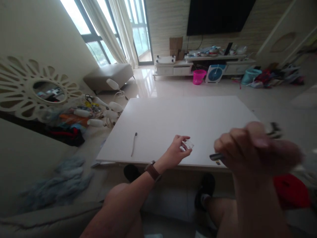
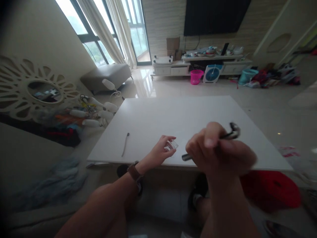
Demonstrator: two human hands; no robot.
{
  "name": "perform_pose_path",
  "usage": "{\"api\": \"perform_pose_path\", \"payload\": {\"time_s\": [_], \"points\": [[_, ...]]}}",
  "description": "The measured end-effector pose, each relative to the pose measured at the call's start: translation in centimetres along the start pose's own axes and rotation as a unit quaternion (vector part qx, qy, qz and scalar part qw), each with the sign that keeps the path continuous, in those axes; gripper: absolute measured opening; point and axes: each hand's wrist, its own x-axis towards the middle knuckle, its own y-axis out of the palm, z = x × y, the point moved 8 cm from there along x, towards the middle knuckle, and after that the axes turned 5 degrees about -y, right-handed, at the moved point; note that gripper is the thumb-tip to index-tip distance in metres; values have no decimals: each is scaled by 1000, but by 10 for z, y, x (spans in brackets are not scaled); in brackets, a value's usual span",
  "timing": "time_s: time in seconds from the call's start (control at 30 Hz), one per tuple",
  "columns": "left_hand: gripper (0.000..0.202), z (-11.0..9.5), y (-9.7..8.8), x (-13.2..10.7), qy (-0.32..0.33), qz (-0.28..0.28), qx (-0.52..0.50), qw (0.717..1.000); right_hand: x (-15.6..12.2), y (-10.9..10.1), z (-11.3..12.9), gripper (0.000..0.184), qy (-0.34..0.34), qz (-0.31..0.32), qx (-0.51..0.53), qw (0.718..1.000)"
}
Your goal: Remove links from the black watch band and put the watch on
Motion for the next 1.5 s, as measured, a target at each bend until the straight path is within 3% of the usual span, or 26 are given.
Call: {"api": "perform_pose_path", "payload": {"time_s": [0.07, 0.13, 0.23, 0.33, 0.5, 0.7, 0.83, 0.93, 1.17, 1.33, 1.5], "points": [[42, 7, -5, 4, -23, -8, -22, 999, 16, 1, -32, 25, 30, -16, 37, 999], [42, 13, -9, 8, -49, -7, -45, 998, 20, -9, -81, 19, 89, -54, -4, 995], [40, 16, -15, 13, -47, 1, -67, 997, 8, -34, -156, 19, 216, -39, -228, 949], [39, 21, -21, 16, -51, -9, -77, 996, 8, -41, -182, 19, 184, 29, -415, 891], [41, 35, -27, 14, -91, -61, -86, 990, 7, -26, -194, 26, 170, 155, -489, 841], [47, 47, -41, -5, -143, -156, -141, 967, -1, -21, -191, 26, 138, 208, -477, 843], [45, 47, -41, -4, -159, -146, -174, 961, -8, -21, -184, 25, 127, 198, -468, 852], [37, 51, -39, 11, -180, -132, -186, 957, -5, -18, -177, 24, 98, 166, -474, 859], [30, 52, -55, 54, -165, -132, -200, 957, 33, 0, -173, 16, 37, 83, -429, 899], [31, 53, -71, 59, -174, -148, -215, 950, 51, 19, -184, 19, 54, 80, -407, 908], [31, 55, -73, 60, -167, -147, -226, 948, 49, 36, -189, 18, 59, 91, -413, 904]]}}
